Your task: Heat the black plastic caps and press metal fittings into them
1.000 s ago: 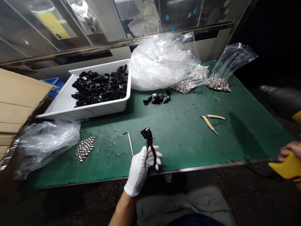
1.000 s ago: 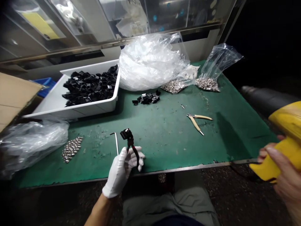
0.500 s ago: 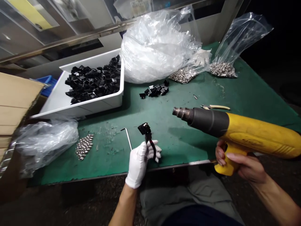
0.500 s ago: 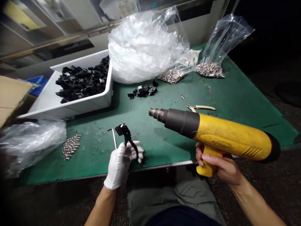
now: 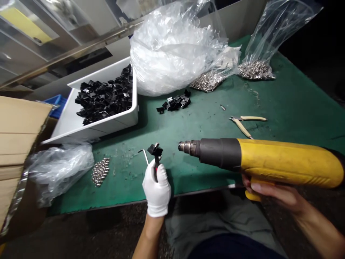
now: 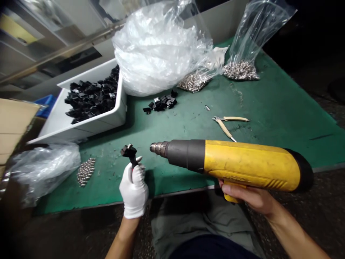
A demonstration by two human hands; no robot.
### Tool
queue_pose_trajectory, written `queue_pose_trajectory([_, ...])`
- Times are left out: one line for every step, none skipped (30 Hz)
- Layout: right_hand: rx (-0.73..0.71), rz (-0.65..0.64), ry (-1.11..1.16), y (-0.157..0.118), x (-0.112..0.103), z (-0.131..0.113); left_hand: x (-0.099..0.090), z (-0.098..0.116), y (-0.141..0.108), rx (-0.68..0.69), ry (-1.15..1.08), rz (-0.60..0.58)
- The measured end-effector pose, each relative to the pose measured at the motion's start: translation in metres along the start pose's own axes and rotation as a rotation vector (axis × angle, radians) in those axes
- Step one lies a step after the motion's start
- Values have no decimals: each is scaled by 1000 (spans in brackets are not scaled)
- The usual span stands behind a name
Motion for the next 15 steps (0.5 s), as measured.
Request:
queue_pose_trajectory([15,34,-8,-2,-2,2,-2,4,0,83,86,61])
queue_pose_trajectory([31,58,-13,-3,-3,4,-2,8,-2,168,167,120])
queue_pose_trajectory([44,69,-16,-5,-4,7,-2,13,-4,240,236,173])
queue_pose_trajectory([53,73,-17,-7,-4,9,0,16,-6,281,281,207])
queue_pose_trajectory([60,69,-17,-9,-4,13,1,18,-9,304,315,232])
queue_pose_trajectory([66,67,-16,-10,-5,16,2,19,-10,317,344,250])
queue_pose_trajectory([72,71,-19,-11,-7,19,3,20,-12,324,368,264])
queue_pose_trajectory([77,78,-23,-13,-9,23,2,21,-14,329,387,278])
queue_pose_trajectory([83,86,-29,-14,-11,26,0,22,-16,336,402,292])
queue_pose_trajectory([88,100,-35,-15,-13,29,-2,21,-18,343,415,303])
queue_pose_trajectory([93,118,-43,-16,-16,32,-4,20,-21,350,428,314])
queue_pose_trajectory([92,124,-51,-16,-17,33,-6,19,-24,357,439,325])
queue_pose_trajectory([83,118,-55,-16,-17,32,-8,17,-27,366,447,335])
queue_pose_trajectory([67,101,-55,-15,-16,30,-9,15,-30,375,452,345])
queue_pose_trajectory([48,79,-51,-14,-14,26,-10,13,-33,385,454,357])
Point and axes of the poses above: each hand's wrist, its own y-axis towards the middle knuckle, its own x-axis out of the palm, z = x × y, the point moved 9 cm from there along y, towards the middle knuckle, and after that the axes turned 5 degrees about z, right-handed, at the moved point
